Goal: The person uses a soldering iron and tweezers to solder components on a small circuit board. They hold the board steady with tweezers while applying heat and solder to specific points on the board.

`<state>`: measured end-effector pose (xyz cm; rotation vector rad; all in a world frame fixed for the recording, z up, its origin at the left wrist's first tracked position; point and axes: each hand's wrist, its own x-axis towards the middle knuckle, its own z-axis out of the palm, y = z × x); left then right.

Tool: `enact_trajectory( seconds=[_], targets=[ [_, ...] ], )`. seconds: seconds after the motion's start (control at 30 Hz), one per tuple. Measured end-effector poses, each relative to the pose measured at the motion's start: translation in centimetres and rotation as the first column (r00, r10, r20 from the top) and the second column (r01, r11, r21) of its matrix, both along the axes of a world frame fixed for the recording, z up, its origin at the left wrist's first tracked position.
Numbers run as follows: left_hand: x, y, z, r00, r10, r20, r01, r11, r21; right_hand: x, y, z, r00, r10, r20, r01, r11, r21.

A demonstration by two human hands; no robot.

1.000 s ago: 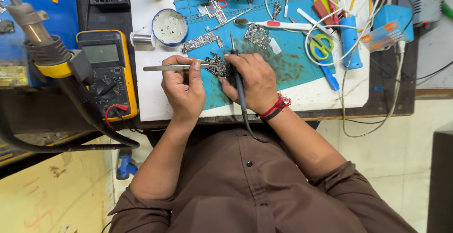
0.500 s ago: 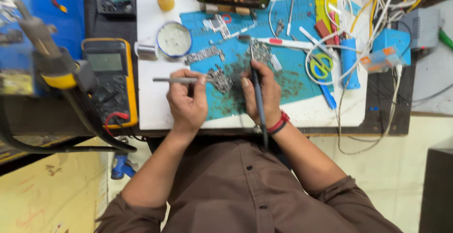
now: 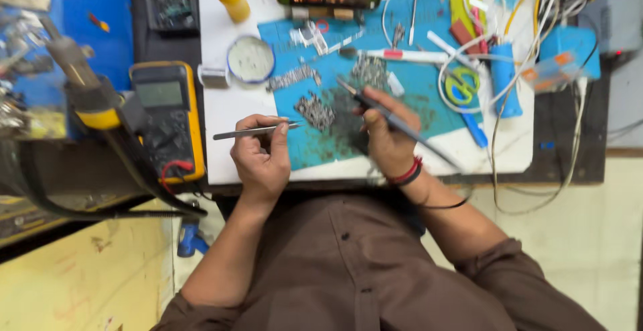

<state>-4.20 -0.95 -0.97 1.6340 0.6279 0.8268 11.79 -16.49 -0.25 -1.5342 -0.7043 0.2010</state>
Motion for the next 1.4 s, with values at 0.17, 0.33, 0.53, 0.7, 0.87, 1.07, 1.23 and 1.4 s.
enact_trajectory(
  seconds=[0.17, 0.33, 0.53, 0.7, 0.87, 1.07, 1.23, 1.4],
  targets=[
    [-1.4, 0.2, 1.7, 0.961, 0.025, -0.276, 0.016, 0.989, 0.147, 3.5, 0.2, 1.5, 0.998, -0.056, -0.029, 0.061, 0.976, 0.211],
    [-0.7, 0.3, 1.6, 0.998, -0.017, -0.067, 0.013, 0.998, -0.064, 6.5, -0.1, 3.0, 0.985, 0.100, -0.138, -0.074, 0.980, 0.183],
    [2.3, -0.1, 0.8, 0.998, -0.057, 0.037, 0.060, 0.995, -0.074, 4.6, -0.3, 2.2, 0.946, 0.228, 0.231, -0.186, 0.964, -0.192],
    [2.9, -0.2, 1.1, 0.998, -0.057, 0.003, 0.057, 0.995, -0.080, 4.0, -0.5, 2.7, 0.846, 0.327, 0.422, -0.252, 0.942, -0.223],
    [2.6, -0.4, 1.3, 0.997, -0.045, -0.058, 0.042, 0.998, -0.054, 3.6, 0.0, 3.5, 0.772, 0.452, 0.446, -0.357, 0.890, -0.284],
    [2.7, -0.6, 1.6, 0.995, -0.045, -0.087, 0.043, 0.999, -0.028, 3.4, 0.8, 3.9, 0.756, 0.471, 0.454, -0.388, 0.882, -0.268],
    [2.5, -0.7, 1.5, 0.993, -0.053, -0.104, 0.051, 0.998, -0.022, 3.3, 0.7, 4.0, 0.755, 0.480, 0.446, -0.384, 0.876, -0.293],
    [2.6, -0.7, 1.5, 0.995, -0.068, -0.079, 0.067, 0.998, -0.012, 3.3, 0.7, 4.2, 0.740, 0.495, 0.455, -0.381, 0.867, -0.322]
  ],
)
